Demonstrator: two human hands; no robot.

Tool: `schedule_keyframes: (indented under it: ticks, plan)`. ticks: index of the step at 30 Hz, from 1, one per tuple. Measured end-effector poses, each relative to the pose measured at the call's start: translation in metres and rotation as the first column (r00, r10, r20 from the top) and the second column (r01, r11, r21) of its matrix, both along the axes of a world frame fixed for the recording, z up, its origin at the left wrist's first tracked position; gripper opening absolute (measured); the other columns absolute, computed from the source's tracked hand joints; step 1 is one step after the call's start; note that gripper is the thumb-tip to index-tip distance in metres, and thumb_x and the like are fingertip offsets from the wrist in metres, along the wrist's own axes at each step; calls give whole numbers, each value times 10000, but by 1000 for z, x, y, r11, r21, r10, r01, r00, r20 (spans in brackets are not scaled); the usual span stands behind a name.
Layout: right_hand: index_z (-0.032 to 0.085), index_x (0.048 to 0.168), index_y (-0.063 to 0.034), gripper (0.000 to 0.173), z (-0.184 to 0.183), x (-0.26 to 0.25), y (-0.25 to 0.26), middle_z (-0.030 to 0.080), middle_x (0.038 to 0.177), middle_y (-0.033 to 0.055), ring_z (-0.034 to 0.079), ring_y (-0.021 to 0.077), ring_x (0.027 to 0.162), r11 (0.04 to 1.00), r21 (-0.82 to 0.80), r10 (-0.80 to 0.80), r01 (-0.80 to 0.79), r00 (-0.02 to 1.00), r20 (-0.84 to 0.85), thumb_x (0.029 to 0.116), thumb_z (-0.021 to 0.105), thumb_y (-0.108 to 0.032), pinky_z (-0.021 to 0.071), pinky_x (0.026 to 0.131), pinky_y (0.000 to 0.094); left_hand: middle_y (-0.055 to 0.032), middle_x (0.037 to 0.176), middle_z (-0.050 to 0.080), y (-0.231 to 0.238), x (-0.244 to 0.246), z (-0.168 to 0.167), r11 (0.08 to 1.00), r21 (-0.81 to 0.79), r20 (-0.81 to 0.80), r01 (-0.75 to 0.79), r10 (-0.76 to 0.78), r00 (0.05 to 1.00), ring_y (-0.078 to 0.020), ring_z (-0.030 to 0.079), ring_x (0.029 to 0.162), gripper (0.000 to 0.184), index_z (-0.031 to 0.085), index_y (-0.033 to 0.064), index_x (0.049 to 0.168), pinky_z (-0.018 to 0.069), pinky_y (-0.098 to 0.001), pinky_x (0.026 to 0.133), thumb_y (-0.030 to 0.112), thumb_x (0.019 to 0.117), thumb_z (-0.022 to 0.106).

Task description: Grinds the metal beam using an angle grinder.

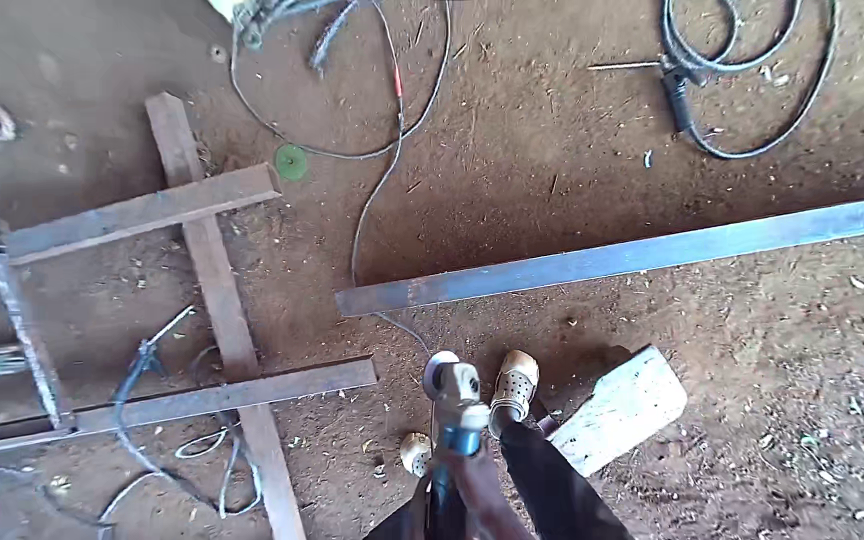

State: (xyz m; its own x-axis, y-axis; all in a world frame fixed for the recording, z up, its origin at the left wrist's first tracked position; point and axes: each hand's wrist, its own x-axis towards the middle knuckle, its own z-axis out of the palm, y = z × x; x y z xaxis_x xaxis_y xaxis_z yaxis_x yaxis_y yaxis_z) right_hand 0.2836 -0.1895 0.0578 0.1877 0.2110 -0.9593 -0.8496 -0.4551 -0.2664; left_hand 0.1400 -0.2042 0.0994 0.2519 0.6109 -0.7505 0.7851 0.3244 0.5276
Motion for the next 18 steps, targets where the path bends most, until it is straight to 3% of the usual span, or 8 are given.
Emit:
schedule_keyframes:
  ticks: [2, 4, 6, 8, 9, 11, 14, 18]
  plan:
    - [540, 1229, 52, 501, 36, 22, 17, 719, 914, 170, 729, 249, 772, 983, 104, -139, 154, 981, -138, 804, 749, -111, 634, 688, 412, -167, 1394, 600, 31, 3, 29, 923, -237, 253, -305, 361, 898, -244, 683, 1110, 763, 310, 3, 1571, 612, -430, 881, 550, 1052, 427]
    - [493, 1241, 64, 538, 75, 36, 31, 704, 910, 215, 727, 293, 762, 938, 183, -249, 294, 940, -232, 785, 712, -121, 631, 669, 441, -145, 1371, 630, 59, 1, 55, 781, -484, 295, -394, 570, 767, -255, 666, 1165, 808, 390, 42, 1550, 585, -462, 941, 662, 1035, 341]
    - [492, 1212, 63, 522, 112, 55, 44, 696, 915, 221, 724, 296, 771, 884, 273, -309, 379, 913, -267, 777, 707, -130, 632, 681, 446, -112, 1202, 720, 89, 1, 88, 817, -516, 242, -259, 429, 871, -203, 710, 1047, 825, 514, 4, 1418, 602, -434, 907, 686, 1026, 265]
    - [538, 1147, 37, 484, 139, 80, 58, 691, 927, 215, 721, 299, 793, 786, 397, -363, 474, 873, -326, 769, 742, -187, 630, 721, 465, -78, 1073, 718, 119, -14, 114, 910, -406, 211, 79, 9, 977, -143, 694, 943, 787, 533, -53, 1355, 571, -370, 944, 621, 1060, 253]
    - [585, 1112, 7, 460, 150, 95, 65, 697, 930, 205, 721, 298, 806, 732, 454, -381, 508, 858, -345, 760, 777, -218, 626, 743, 470, -95, 999, 716, 133, -27, 123, 911, -277, 168, 306, -267, 949, -159, 688, 888, 735, 582, -87, 1297, 525, -354, 1005, 548, 1084, 279]
    - [680, 1093, -66, 417, 168, 123, 78, 715, 932, 159, 727, 272, 821, 683, 530, -401, 503, 864, -304, 755, 798, -280, 626, 764, 463, -130, 955, 760, 165, -65, 136, 748, -54, -10, 661, -662, 749, -281, 712, 989, 536, 765, 41, 1103, 305, -525, 1209, 406, 1069, 375]
    - [688, 1128, -106, 421, 185, 154, 82, 710, 935, 125, 727, 258, 833, 682, 587, -433, 436, 888, -156, 776, 794, -310, 627, 769, 472, -92, 932, 755, 217, -132, 143, 584, 233, -355, 778, -694, 627, -324, 702, 988, 536, 779, 136, 1025, 335, -624, 1148, 577, 964, 481]
    - [674, 1125, -52, 449, 210, 159, 72, 699, 915, 163, 724, 288, 803, 713, 521, -472, 469, 871, -137, 761, 810, -278, 626, 757, 484, -105, 870, 727, 268, -160, 160, 507, 483, -586, 714, -420, 693, -331, 690, 938, 616, 756, 121, 921, 384, -607, 1077, 664, 978, 473]
